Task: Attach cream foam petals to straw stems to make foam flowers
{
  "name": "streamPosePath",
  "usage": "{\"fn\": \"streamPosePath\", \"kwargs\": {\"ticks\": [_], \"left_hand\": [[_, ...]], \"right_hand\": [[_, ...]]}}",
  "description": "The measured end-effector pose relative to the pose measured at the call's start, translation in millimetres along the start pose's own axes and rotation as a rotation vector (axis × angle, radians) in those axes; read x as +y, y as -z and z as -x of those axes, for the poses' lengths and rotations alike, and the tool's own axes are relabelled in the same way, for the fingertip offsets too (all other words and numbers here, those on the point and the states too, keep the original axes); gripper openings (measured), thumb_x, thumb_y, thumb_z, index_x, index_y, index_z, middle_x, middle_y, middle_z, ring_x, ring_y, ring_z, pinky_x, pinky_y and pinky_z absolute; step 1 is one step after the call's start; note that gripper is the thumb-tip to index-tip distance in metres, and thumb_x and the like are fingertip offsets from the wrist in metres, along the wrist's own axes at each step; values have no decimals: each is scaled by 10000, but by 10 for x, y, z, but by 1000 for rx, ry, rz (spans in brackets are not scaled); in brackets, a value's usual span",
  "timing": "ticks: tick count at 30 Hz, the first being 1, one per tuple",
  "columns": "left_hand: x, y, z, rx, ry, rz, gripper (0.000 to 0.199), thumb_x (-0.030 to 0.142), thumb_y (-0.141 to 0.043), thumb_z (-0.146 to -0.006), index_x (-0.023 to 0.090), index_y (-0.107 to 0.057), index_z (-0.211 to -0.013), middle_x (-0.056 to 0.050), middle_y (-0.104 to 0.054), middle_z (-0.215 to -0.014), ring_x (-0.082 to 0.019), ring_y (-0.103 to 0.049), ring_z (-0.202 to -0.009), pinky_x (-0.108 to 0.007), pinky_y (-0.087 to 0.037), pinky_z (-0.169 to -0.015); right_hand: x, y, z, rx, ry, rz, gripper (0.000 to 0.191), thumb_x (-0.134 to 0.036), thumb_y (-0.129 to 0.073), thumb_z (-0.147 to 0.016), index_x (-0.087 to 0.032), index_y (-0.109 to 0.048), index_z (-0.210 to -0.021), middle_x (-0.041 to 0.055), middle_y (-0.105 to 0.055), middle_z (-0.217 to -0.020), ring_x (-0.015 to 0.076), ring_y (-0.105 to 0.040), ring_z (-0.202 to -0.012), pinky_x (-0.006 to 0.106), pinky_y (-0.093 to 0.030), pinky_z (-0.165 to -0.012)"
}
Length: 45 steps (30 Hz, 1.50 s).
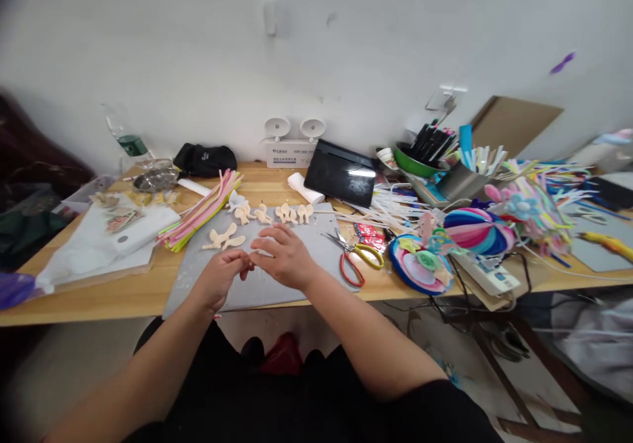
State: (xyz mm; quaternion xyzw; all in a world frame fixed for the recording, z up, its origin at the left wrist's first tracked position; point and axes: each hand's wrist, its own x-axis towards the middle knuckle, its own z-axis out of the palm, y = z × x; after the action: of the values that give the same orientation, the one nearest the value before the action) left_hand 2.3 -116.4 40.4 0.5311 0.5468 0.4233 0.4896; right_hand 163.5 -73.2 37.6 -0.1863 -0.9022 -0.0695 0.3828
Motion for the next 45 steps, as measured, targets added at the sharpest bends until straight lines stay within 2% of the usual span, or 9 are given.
{"fn": "streamPosePath", "kwargs": {"ticks": [8,13,17,20,23,28,33,40,45], "left_hand": [[-53,-129,24,42,-73,-300,203,270,-417,-697,170,-529,-560,21,-473,-472,-123,-426,-502,-253,-338,-541],[-48,-59,16,109,-588,-1007,198,198,-426,-715,189,-554,-564,-30,-559,-575,-180,-485,-678,-396,-315,-827],[-52,62,-77,-72,-835,-1173,181,163,-423,-730,208,-582,-656,-19,-574,-597,-171,-485,-697,-434,-245,-912],[-77,105,-191,-73,-707,-1109,182,195,-427,-728,195,-563,-607,-19,-565,-583,-174,-479,-670,-418,-298,-842],[-106,113,-298,-69,-427,-885,236,243,-412,-729,176,-506,-523,-20,-521,-543,-167,-463,-614,-330,-350,-664],[-97,145,-418,-216,-63,-366,217,242,-415,-699,170,-468,-502,26,-420,-473,-118,-402,-521,-241,-309,-530],[-97,204,-535,-316,74,-119,197,275,-485,-686,152,-523,-536,35,-439,-491,-93,-379,-506,-224,-300,-530],[-193,232,-658,-248,25,-210,204,269,-445,-705,153,-513,-551,27,-437,-484,-98,-384,-497,-229,-311,-515],[-59,265,-680,-140,-469,-924,200,182,-417,-709,164,-555,-565,-20,-532,-557,-153,-470,-617,-326,-375,-674]], "right_hand": [[-172,14,78,-57,-225,2,93,-192,-509,-766,-222,-595,-785,15,-611,-879,176,-454,-972,432,-238,-959],[-145,-113,87,-79,-543,-201,43,-140,-569,-686,-181,-579,-682,46,-554,-885,165,-471,-890,329,-381,-810],[-69,-180,70,-158,-635,-324,62,-126,-600,-656,-173,-576,-622,44,-551,-842,155,-512,-833,320,-419,-779],[-64,-163,62,-30,-591,-241,43,-146,-569,-688,-182,-589,-679,57,-571,-871,165,-526,-856,342,-426,-791],[-75,-137,65,81,-354,-79,135,-203,-548,-736,-244,-602,-853,38,-590,-960,180,-503,-957,412,-344,-922],[37,-222,60,84,-163,51,117,-189,-558,-750,-247,-596,-844,-18,-633,-894,156,-502,-950,409,-286,-986],[216,-299,6,63,-122,52,40,-206,-546,-758,-208,-583,-774,-20,-622,-856,137,-490,-911,394,-268,-998],[345,-334,-115,-149,-102,45,124,-215,-445,-820,-170,-557,-795,18,-604,-857,149,-472,-887,385,-245,-980],[374,-418,-167,-291,-386,-138,95,-236,-515,-782,-158,-539,-733,41,-585,-764,153,-488,-773,297,-388,-738]]}}
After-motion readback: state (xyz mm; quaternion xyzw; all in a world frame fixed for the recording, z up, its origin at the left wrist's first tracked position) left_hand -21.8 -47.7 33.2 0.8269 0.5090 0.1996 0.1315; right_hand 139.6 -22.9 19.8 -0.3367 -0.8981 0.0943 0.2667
